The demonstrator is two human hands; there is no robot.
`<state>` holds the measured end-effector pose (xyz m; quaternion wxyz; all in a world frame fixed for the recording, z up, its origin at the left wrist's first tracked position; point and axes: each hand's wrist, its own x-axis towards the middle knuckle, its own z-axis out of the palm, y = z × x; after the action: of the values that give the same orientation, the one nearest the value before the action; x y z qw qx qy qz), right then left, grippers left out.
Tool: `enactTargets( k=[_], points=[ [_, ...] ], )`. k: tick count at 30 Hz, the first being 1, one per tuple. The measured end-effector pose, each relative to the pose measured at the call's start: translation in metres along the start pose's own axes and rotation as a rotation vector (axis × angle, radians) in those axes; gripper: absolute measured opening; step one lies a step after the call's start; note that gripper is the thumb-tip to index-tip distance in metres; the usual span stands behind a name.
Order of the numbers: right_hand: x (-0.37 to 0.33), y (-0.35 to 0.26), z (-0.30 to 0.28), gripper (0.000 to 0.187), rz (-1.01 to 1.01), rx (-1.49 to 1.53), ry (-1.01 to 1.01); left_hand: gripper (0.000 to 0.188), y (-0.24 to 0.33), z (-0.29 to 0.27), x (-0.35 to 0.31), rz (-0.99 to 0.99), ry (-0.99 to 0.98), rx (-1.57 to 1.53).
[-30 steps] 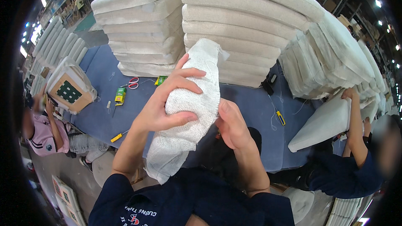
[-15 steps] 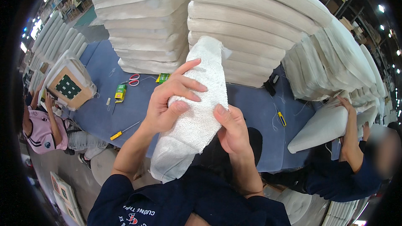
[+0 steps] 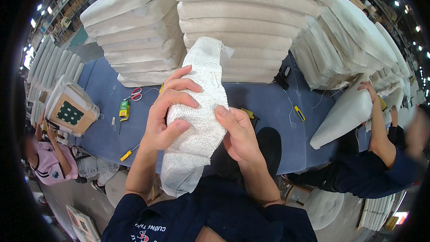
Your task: The person sits on the floor in a workshop and uses a staple gun to attach white fabric to rectangular foam cushions. They repeatedly pick up cushions, wrap the fabric around the edges, and secure it with staples before stacking the finished items.
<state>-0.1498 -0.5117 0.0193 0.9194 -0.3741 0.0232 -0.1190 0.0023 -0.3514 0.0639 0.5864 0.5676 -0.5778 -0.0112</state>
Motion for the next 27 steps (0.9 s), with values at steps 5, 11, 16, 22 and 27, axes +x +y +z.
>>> enactTargets(
  k=[5,11,16,22,27],
  points=[
    [-0.003,-0.004,0.003,0.042,-0.088,-0.128,-0.025,0.029,-0.007,0.002,-0.006,0.008,0.023,-0.106],
    [-0.003,0.014,-0.01,0.048,-0.183,-0.093,0.025,0.078,0.027,0.011,-0.008,-0.053,0.024,0.287],
    [-0.008,0.029,-0.005,0.05,-0.276,-0.113,0.067,0.127,0.046,0.025,-0.031,-0.194,-0.017,0.526],
    [-0.015,0.05,0.007,0.047,-0.399,-0.354,0.131,0.127,0.038,-0.027,-0.01,-0.179,-0.229,0.474],
    [-0.013,0.068,0.03,0.04,-0.598,-0.584,0.174,0.113,0.056,-0.036,-0.031,-0.256,-0.183,0.711]
  ],
)
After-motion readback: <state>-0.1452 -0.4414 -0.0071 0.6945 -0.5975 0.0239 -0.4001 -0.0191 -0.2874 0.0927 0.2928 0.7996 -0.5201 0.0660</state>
